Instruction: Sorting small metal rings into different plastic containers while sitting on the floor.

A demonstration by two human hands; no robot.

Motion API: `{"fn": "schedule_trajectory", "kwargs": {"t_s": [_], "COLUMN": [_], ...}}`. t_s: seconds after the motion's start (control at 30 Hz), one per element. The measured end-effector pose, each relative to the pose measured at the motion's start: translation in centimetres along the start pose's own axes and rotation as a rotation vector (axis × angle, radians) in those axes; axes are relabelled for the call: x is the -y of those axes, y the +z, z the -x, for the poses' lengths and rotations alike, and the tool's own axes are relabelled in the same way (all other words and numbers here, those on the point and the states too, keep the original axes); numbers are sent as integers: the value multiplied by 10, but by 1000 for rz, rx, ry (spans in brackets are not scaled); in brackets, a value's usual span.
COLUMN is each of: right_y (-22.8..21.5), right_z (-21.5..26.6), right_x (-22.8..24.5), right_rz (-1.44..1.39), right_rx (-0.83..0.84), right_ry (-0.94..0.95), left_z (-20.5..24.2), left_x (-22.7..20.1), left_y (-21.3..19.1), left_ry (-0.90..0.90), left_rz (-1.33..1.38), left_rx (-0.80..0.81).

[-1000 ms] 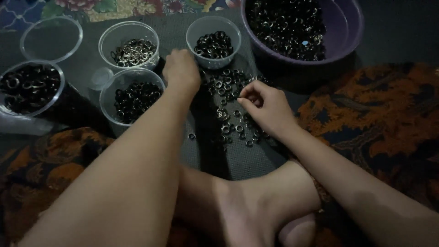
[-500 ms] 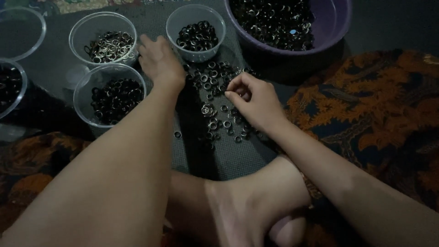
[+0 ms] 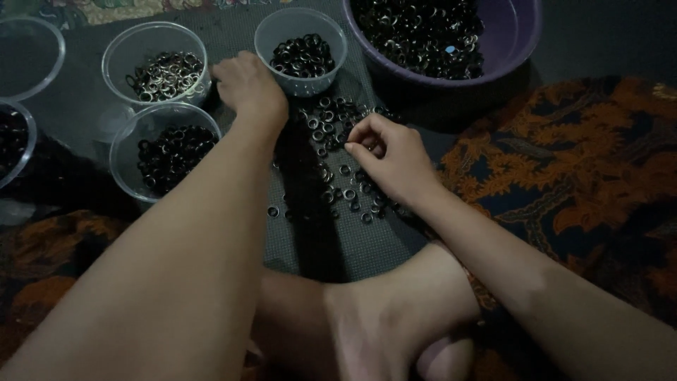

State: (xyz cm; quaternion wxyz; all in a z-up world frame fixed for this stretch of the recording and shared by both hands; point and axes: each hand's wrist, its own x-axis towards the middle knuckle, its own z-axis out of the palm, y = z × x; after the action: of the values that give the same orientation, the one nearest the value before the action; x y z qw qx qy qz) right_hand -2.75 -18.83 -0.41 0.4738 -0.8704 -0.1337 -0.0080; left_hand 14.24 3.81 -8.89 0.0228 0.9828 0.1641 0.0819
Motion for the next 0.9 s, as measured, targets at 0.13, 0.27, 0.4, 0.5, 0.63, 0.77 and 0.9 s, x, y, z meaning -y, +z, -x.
{"fn": "schedule_trajectory", "kwargs": {"t_s": [0.13, 0.27, 0.4, 0.5, 0.63, 0.77, 0.9], "right_y": [-1, 3, 1, 3, 2, -3, -9], "right_z": [-1, -1, 0, -3, -5, -6, -12], "right_x": [-3, -5, -3, -19, -23, -14, 2], "right_rz": [12, 14, 11, 44, 42, -228, -775], "right_rx": [-4, 0, -4, -43, -95, -136, -144], "right_ry": [8, -17, -44, 73, 56, 223, 512], "left_z": [11, 19, 38, 61, 88, 101, 137], "left_x": [2, 15, 16, -13, 2, 1, -14], "left_y": [-7, 0, -32, 3, -69, -75, -107], "left_ry": [-10, 3, 66, -219, -182, -59, -164], "left_rz": [0, 74, 117, -219, 180, 573, 1002], "left_rx": [16, -94, 29, -667, -358, 151, 382]}}
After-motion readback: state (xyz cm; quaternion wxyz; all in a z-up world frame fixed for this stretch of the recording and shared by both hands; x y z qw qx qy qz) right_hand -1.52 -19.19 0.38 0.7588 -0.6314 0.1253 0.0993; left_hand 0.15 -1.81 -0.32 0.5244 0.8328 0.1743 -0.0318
